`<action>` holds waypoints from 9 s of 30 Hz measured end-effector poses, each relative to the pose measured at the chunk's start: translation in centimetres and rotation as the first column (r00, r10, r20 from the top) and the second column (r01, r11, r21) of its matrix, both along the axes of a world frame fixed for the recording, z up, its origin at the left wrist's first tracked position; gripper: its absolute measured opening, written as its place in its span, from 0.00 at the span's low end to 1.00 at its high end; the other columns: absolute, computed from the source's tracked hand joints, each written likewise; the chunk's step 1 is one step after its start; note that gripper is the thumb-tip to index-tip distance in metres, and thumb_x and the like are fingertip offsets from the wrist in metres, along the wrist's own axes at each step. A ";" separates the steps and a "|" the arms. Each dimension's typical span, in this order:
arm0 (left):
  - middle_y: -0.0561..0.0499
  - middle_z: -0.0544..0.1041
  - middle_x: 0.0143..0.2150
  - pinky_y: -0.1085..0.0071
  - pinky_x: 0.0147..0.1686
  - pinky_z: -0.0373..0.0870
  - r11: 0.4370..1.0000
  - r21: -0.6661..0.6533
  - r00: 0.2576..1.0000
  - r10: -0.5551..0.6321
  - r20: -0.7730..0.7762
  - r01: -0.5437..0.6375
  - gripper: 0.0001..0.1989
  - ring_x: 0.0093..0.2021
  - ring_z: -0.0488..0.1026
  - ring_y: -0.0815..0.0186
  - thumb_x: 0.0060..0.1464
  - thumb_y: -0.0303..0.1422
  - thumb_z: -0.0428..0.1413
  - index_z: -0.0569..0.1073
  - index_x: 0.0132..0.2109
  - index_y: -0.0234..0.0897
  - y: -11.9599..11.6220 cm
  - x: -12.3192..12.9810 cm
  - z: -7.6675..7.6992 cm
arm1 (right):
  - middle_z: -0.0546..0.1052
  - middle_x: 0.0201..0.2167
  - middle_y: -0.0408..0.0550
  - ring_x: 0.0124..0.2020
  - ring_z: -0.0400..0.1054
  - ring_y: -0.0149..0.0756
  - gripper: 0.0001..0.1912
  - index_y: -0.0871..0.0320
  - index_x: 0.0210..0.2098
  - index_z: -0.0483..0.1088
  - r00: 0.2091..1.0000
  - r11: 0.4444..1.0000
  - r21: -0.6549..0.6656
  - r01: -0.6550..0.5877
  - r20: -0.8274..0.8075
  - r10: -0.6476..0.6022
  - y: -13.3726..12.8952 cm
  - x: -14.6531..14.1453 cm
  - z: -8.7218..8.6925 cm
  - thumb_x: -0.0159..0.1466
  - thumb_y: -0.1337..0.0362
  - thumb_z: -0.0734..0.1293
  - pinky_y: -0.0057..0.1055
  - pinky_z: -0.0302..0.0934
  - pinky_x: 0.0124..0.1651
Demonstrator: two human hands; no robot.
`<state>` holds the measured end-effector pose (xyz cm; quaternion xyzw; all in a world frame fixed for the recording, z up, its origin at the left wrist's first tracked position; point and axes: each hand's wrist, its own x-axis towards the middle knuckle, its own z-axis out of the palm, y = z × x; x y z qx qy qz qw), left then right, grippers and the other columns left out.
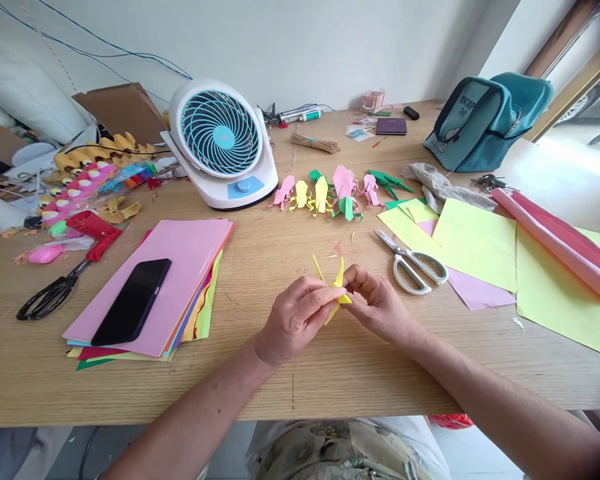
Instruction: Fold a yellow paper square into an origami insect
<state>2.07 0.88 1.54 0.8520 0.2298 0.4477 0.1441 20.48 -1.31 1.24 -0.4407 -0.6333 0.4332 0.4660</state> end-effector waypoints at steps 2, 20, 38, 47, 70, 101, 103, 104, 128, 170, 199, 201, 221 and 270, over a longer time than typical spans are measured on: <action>0.50 0.74 0.41 0.74 0.41 0.73 1.000 -0.005 1.000 -0.007 0.002 0.007 0.17 0.40 0.74 0.70 0.59 0.22 0.56 0.72 0.53 0.43 0.0 0.0 0.0 | 0.68 0.27 0.41 0.28 0.62 0.30 0.10 0.56 0.32 0.65 1.000 1.000 0.019 0.006 0.022 -0.007 0.0 0.0 0.0 0.64 0.58 0.68 0.28 0.58 0.32; 0.50 0.74 0.40 0.72 0.40 0.74 0.997 0.075 1.000 0.026 0.008 -0.027 0.13 0.40 0.73 0.68 0.57 0.24 0.59 0.70 0.48 0.40 0.2 -0.1 0.0 | 0.69 0.26 0.41 0.27 0.62 0.29 0.04 0.58 0.32 0.66 0.989 0.996 0.067 0.051 0.134 -0.060 -0.1 0.0 0.6 0.64 0.67 0.64 0.28 0.58 0.32; 0.50 0.75 0.40 0.72 0.40 0.75 0.997 0.077 1.000 -0.004 0.012 0.003 0.13 0.40 0.74 0.69 0.55 0.25 0.62 0.69 0.46 0.38 0.4 -0.3 0.0 | 0.71 0.28 0.41 0.29 0.62 0.29 0.02 0.58 0.34 0.68 0.983 0.992 0.124 0.011 0.178 -0.033 -0.4 0.1 0.7 0.63 0.70 0.65 0.27 0.59 0.33; 0.50 0.73 0.40 0.70 0.40 0.74 0.995 0.096 1.000 0.006 -0.012 -0.005 0.12 0.40 0.73 0.68 0.55 0.26 0.62 0.68 0.45 0.39 0.4 -0.4 0.1 | 0.70 0.27 0.41 0.28 0.63 0.28 0.02 0.57 0.34 0.67 0.980 0.991 0.137 0.003 0.198 -0.031 -0.4 0.1 1.0 0.64 0.68 0.65 0.27 0.59 0.31; 0.50 0.75 0.38 0.70 0.41 0.73 0.982 0.182 0.989 -0.016 -0.149 0.044 0.04 0.39 0.74 0.67 0.57 0.26 0.57 0.70 0.38 0.39 0.9 -0.9 1.0 | 0.72 0.27 0.42 0.25 0.65 0.28 0.02 0.56 0.36 0.66 0.935 0.968 0.251 0.005 0.343 -0.093 -0.5 0.2 0.9 0.64 0.68 0.64 0.25 0.57 0.27; 0.46 0.70 0.44 0.66 0.44 0.72 0.998 -0.063 0.981 -0.007 -0.196 -0.005 0.04 0.44 0.71 0.63 0.59 0.31 0.57 0.73 0.41 0.38 2.0 -1.1 0.6 | 0.70 0.24 0.40 0.24 0.63 0.28 0.02 0.56 0.35 0.65 0.940 0.979 0.198 0.053 0.321 -0.116 0.0 0.4 0.8 0.65 0.66 0.62 0.25 0.56 0.27; 0.46 0.70 0.44 0.66 0.45 0.72 0.997 -0.074 0.983 -0.007 -0.181 -0.006 0.04 0.45 0.72 0.63 0.59 0.31 0.57 0.73 0.42 0.38 2.0 -1.1 0.5 | 0.69 0.23 0.39 0.23 0.63 0.27 0.03 0.56 0.34 0.65 0.942 0.979 0.188 0.079 0.307 -0.135 0.1 0.4 0.8 0.65 0.66 0.62 0.25 0.56 0.26; 0.47 0.71 0.44 0.66 0.45 0.72 0.997 -0.078 0.985 -0.006 -0.174 -0.007 0.04 0.45 0.72 0.63 0.59 0.31 0.57 0.73 0.42 0.38 2.1 -1.1 0.5 | 0.69 0.22 0.39 0.23 0.63 0.28 0.03 0.56 0.34 0.65 0.944 0.979 0.183 0.084 0.300 -0.137 0.1 0.4 0.8 0.65 0.65 0.62 0.25 0.56 0.26; 0.51 0.77 0.36 0.66 0.41 0.67 0.966 -0.148 0.970 0.189 -0.156 -0.212 0.10 0.39 0.71 0.63 0.52 0.35 0.64 0.73 0.39 0.38 1.6 -0.6 1.3 | 0.74 0.33 0.45 0.31 0.65 0.31 0.07 0.56 0.42 0.69 0.966 0.993 0.089 -0.074 0.255 0.049 0.0 0.6 1.0 0.68 0.61 0.62 0.28 0.59 0.33; 0.50 0.75 0.39 0.62 0.48 0.65 0.946 -0.168 0.955 0.251 -0.157 -0.276 0.04 0.44 0.69 0.61 0.55 0.31 0.60 0.73 0.33 0.39 1.9 -0.7 1.0 | 0.68 0.28 0.41 0.27 0.60 0.28 0.18 0.59 0.36 0.67 0.976 0.948 -0.250 -0.198 -0.136 0.168 0.2 -0.6 -0.4 0.61 0.50 0.69 0.27 0.53 0.28; 0.46 0.73 0.52 0.64 0.48 0.66 0.843 -0.509 0.979 0.202 0.003 -0.173 0.17 0.47 0.70 0.62 0.57 0.41 0.57 0.68 0.50 0.39 1.7 -0.8 1.4 | 0.68 0.24 0.40 0.25 0.59 0.28 0.23 0.58 0.29 0.67 0.949 0.924 -0.341 -0.175 -0.307 0.067 0.6 -0.8 -0.4 0.54 0.44 0.73 0.28 0.54 0.29; 0.47 0.75 0.49 0.65 0.46 0.67 0.782 -0.609 0.988 0.156 -0.011 -0.130 0.14 0.46 0.71 0.62 0.56 0.40 0.58 0.70 0.47 0.39 1.6 -0.5 0.9 | 0.68 0.24 0.40 0.25 0.58 0.28 0.24 0.58 0.28 0.67 0.945 0.928 -0.335 -0.159 -0.322 0.046 0.6 -1.0 -0.6 0.53 0.44 0.74 0.28 0.52 0.29; 0.53 0.73 0.30 0.73 0.30 0.65 0.668 -0.736 0.955 0.277 0.104 -0.113 0.08 0.30 0.67 0.69 0.51 0.35 0.61 0.71 0.31 0.36 0.4 0.9 -0.5 | 0.68 0.24 0.40 0.27 0.59 0.29 0.22 0.58 0.29 0.67 0.951 0.953 -0.291 -0.083 -0.308 -0.011 0.8 -1.8 -2.4 0.53 0.47 0.75 0.29 0.53 0.30; 0.52 0.76 0.32 0.73 0.34 0.71 0.591 -0.797 0.947 0.167 0.274 0.126 0.15 0.33 0.73 0.69 0.50 0.41 0.65 0.71 0.34 0.35 1.2 0.4 -1.0 | 0.75 0.22 0.40 0.25 0.66 0.29 0.19 0.58 0.25 0.69 0.909 0.954 -0.298 -0.040 -0.406 -0.089 0.6 -1.0 0.0 0.48 0.54 0.79 0.28 0.60 0.29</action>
